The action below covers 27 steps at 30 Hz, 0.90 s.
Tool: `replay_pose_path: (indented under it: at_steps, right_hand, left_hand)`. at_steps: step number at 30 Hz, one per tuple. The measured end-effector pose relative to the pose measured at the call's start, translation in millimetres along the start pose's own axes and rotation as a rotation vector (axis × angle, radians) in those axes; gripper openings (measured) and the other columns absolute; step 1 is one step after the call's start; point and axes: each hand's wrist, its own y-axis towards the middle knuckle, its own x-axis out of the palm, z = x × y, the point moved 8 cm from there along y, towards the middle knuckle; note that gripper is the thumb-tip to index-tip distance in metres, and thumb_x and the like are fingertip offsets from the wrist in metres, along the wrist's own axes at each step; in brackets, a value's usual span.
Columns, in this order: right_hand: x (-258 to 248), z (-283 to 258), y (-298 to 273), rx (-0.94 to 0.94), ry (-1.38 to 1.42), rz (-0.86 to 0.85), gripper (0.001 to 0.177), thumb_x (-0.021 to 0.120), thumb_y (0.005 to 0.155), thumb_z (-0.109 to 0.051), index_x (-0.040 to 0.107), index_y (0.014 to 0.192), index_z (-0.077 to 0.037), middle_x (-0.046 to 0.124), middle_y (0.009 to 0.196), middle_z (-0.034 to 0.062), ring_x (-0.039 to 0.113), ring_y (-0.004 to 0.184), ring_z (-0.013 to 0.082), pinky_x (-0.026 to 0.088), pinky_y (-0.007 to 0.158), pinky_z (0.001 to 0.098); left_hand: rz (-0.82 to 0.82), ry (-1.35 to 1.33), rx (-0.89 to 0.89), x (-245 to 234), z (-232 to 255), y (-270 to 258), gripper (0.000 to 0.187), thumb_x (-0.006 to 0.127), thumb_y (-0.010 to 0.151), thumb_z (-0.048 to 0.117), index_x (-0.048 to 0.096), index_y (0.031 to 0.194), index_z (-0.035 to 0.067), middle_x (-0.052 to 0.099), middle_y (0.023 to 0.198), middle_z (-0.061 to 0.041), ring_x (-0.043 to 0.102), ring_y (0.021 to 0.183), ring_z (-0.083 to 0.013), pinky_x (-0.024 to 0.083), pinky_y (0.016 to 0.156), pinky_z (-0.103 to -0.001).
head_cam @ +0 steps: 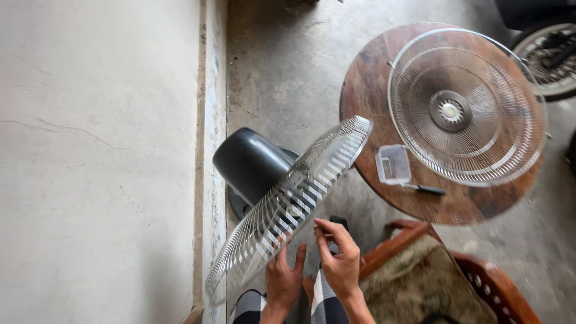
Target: The person assembles a standing electric fan by attaching the fan blades to the motor shaft, securing them with a nut, and then fitting the front and rear wire cages. The person uses a screwdriver to tighten the nut and aligns the cages with the fan stand.
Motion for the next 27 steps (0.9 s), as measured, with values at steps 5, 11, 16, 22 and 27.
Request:
replay_pose_path:
  at_steps: [5,11,16,22,27]
  right_hand:
    - [25.0,70.9,44.1,0.137,-0.004,-0.172,0.022,0.072,0.087,-0.002,0.074,0.109,-0.004,0.080,0.095,0.0076,0.077,0.079,0.0144,0.056,0.060,0.0286]
    - [46.3,109.6,87.1,-0.180,0.132,-0.218,0.038,0.064,0.082,0.005,0.065,0.119,0.000,0.070,0.103,0.0110,0.073,0.089,0.0240,0.062,0.062,0.0303]
    - [67.4,154.5,92.2,-0.171,-0.049,-0.361,0.018,0.071,0.083,0.002,0.069,0.101,-0.001,0.070,0.089,0.0140,0.070,0.080,0.0327,0.053,0.068,0.0403]
    - [81.3,144.7,94.8,-0.268,0.121,-0.403,0.015,0.065,0.090,0.000,0.071,0.105,-0.001,0.070,0.099,0.0136,0.072,0.081,0.0310,0.056,0.065,0.0384]
    - [89.0,136.9,89.6,-0.364,0.161,-0.499,0.029,0.057,0.095,0.002,0.073,0.118,-0.006,0.071,0.105,0.0107,0.073,0.087,0.0235,0.057,0.069,0.0350]
  left_hand:
    - [0.177,-0.105,-0.186,52.0,-41.1,13.7,0.037,0.069,0.095,0.026,0.062,0.120,0.000,0.070,0.106,-0.018,0.071,0.097,-0.0328,0.055,0.081,-0.042]
    - [0.540,0.002,-0.287,102.8,-92.9,5.3,0.056,0.070,0.091,0.022,0.049,0.134,-0.009,0.059,0.112,-0.028,0.061,0.103,-0.0374,0.051,0.083,-0.049]
    - [0.729,0.567,0.059,130.6,-97.9,6.1,0.044,0.057,0.097,0.023,0.048,0.135,0.003,0.060,0.125,-0.029,0.061,0.097,-0.0412,0.046,0.087,-0.056]
    - [0.736,-0.416,-0.205,130.0,-145.6,20.1,0.040,0.065,0.100,0.015,0.059,0.137,0.001,0.073,0.124,-0.016,0.065,0.065,-0.0192,0.045,0.055,-0.037]
    - [0.731,-0.304,-0.150,108.9,-133.6,34.0,0.027,0.075,0.091,0.021,0.075,0.107,0.000,0.079,0.097,-0.013,0.073,0.081,-0.0188,0.056,0.068,-0.034]
